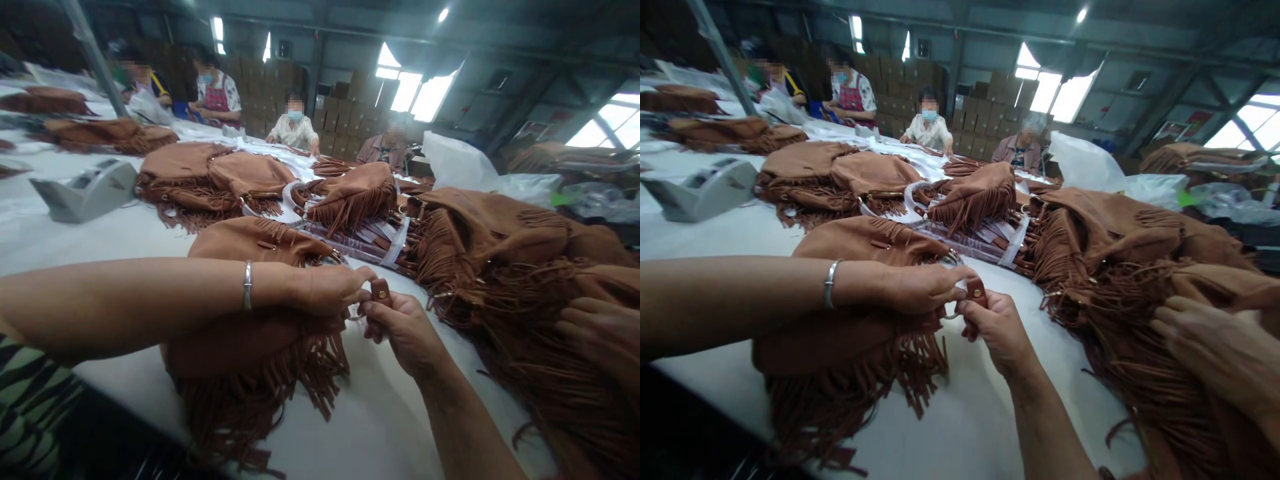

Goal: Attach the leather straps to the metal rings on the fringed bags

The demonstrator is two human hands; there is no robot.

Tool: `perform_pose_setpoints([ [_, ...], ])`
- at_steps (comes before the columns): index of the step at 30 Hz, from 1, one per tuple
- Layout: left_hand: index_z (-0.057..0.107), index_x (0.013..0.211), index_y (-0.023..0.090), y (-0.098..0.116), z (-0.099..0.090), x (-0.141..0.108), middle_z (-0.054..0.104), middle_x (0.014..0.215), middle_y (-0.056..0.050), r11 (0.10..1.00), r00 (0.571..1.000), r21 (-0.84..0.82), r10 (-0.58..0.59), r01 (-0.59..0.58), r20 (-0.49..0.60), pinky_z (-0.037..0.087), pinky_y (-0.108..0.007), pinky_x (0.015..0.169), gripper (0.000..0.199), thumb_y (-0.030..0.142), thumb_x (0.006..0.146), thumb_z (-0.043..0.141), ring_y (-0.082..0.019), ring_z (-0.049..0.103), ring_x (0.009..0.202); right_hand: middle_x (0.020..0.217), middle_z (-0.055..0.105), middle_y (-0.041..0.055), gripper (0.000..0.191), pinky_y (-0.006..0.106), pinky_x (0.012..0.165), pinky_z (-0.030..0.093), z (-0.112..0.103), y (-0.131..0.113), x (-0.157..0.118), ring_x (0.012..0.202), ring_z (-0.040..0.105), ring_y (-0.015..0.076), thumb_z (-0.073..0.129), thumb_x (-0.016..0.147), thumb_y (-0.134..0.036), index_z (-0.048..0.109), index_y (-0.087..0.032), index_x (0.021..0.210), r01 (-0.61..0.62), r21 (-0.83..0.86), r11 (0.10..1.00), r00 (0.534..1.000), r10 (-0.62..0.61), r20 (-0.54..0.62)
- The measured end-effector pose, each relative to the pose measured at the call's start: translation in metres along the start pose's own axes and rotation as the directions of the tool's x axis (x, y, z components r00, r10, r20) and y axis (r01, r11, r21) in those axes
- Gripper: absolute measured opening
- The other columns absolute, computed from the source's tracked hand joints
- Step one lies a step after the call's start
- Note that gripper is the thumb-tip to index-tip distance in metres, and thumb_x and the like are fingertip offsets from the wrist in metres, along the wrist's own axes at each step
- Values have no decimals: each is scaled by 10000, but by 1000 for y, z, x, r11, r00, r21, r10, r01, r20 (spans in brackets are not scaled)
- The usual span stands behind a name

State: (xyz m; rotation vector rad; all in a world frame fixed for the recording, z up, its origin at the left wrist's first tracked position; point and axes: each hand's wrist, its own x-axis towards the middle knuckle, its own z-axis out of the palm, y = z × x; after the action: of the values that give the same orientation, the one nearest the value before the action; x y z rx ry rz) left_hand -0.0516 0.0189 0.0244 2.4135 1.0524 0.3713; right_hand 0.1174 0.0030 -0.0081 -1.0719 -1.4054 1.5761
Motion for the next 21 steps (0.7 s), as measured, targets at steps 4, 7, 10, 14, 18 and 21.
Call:
perform_pose_setpoints([
  [4,540,922,125,19,6,-29,593,800,-116,923,981,335,-163,191,-110,395,-319,612,302,401,813,485,-240,545,717,389,413,-78,206,192,377,325,8,6,4,336,351,51,655,641,-232,490,-153,546,-117,119,986,990,125,-66],
  [7,556,919,133,37,18,-49,578,911,-137,874,958,400,-213,275,-194,401,-406,695,374,480,820,458,-308,517,852,391,415,-83,216,179,372,317,13,4,1,334,353,44,668,636,-214,478,-157,549,-135,150,979,988,144,-56],
  [10,544,967,141,43,38,-55,558,953,-131,858,908,347,-271,378,-318,391,-436,717,403,476,878,340,-297,507,855,388,415,-81,216,171,362,299,18,1,-3,337,355,42,673,634,-210,484,-154,547,-129,159,979,990,135,-30],
  [14,544,931,145,36,62,-50,555,901,-119,836,851,329,-271,440,-449,375,-433,745,382,414,909,274,-272,502,844,387,430,-73,215,175,367,310,20,1,-5,336,371,46,683,624,-220,497,-147,547,-104,110,988,994,108,-30],
  [18,542,871,135,23,72,-43,548,832,-111,825,848,379,-206,419,-488,380,-426,744,313,387,872,356,-274,502,819,387,417,-81,218,181,366,312,20,5,-4,328,358,48,668,633,-237,479,-157,560,-105,88,991,993,110,-51],
  [21,542,859,135,13,75,-38,542,820,-102,831,858,402,-162,385,-487,392,-425,734,275,359,854,384,-272,502,790,394,405,-88,235,183,371,307,21,11,0,333,343,48,660,651,-247,452,-170,576,-120,104,987,989,128,-78],
])
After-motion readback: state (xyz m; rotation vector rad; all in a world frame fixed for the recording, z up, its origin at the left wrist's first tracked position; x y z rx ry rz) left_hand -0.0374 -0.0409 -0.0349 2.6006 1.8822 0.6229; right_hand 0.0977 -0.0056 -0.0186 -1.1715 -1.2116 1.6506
